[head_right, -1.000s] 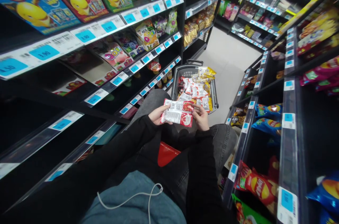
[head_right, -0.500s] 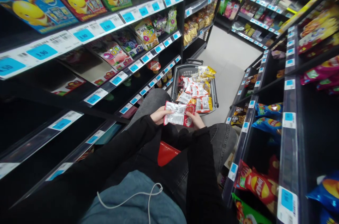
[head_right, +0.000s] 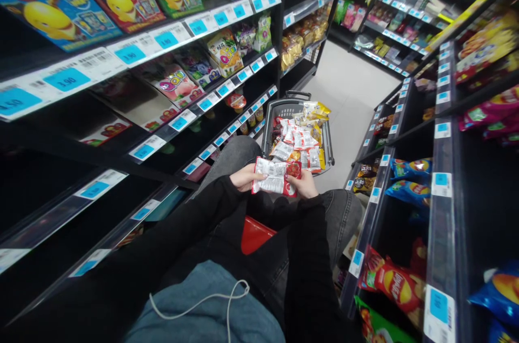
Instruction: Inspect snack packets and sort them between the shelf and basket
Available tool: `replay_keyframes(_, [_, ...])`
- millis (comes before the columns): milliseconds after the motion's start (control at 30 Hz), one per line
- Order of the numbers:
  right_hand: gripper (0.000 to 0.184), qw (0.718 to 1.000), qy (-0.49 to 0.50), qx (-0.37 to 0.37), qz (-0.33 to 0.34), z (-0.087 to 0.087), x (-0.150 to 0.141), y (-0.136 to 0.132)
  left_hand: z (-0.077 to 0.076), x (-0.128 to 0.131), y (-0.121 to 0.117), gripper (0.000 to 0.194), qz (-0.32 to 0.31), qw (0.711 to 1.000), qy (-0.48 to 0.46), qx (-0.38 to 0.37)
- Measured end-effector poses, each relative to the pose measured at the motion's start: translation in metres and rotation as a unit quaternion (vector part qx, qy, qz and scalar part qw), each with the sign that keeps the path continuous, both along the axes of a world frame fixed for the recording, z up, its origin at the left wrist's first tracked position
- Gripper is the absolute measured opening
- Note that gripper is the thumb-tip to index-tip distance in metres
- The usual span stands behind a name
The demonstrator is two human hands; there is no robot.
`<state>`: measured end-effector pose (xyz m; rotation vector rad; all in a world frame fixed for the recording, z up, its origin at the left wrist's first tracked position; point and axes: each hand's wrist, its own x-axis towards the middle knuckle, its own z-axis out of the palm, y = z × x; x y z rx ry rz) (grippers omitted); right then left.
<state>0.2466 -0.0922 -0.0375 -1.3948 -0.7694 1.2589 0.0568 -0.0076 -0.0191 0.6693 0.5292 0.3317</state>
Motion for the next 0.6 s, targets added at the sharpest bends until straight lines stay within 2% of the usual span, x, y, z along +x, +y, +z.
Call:
replay_keyframes(100, [0.035,0.999,-0.017,0.011,-0.031,0.004,-0.006,0.002,-0.002,0.003,-0.002,0.048,0.079,0.995,0.021,0.057])
replay_keyframes(167, [0.037,0.998,-0.017,0.022,-0.051,0.005,-0.011,0.004,-0.004,0.004,-0.003,0.049,0.110,0.988,0.053,0.096])
replay_keyframes(267, [0.045,0.998,-0.009,0.028,-0.050,0.005,-0.017,0.007,-0.004,0.004,-0.003,0.050,0.119,0.977,0.102,0.147])
replay_keyframes(367, [0.047,0.998,-0.025,0.036,-0.043,0.004,-0.017,0.007,-0.001,0.004,-0.002,0.051,0.106,0.973,0.126,0.165])
replay_keyframes(533, [0.039,0.992,-0.066,0.066,-0.082,0.002,-0.014,0.008,0.001,0.006,-0.001,0.053,0.155,0.960,0.126,0.196])
replay_keyframes(600, [0.037,0.990,-0.063,0.070,-0.106,0.001,-0.014,0.008,0.002,0.006,-0.002,0.053,0.168,0.964,0.097,0.185])
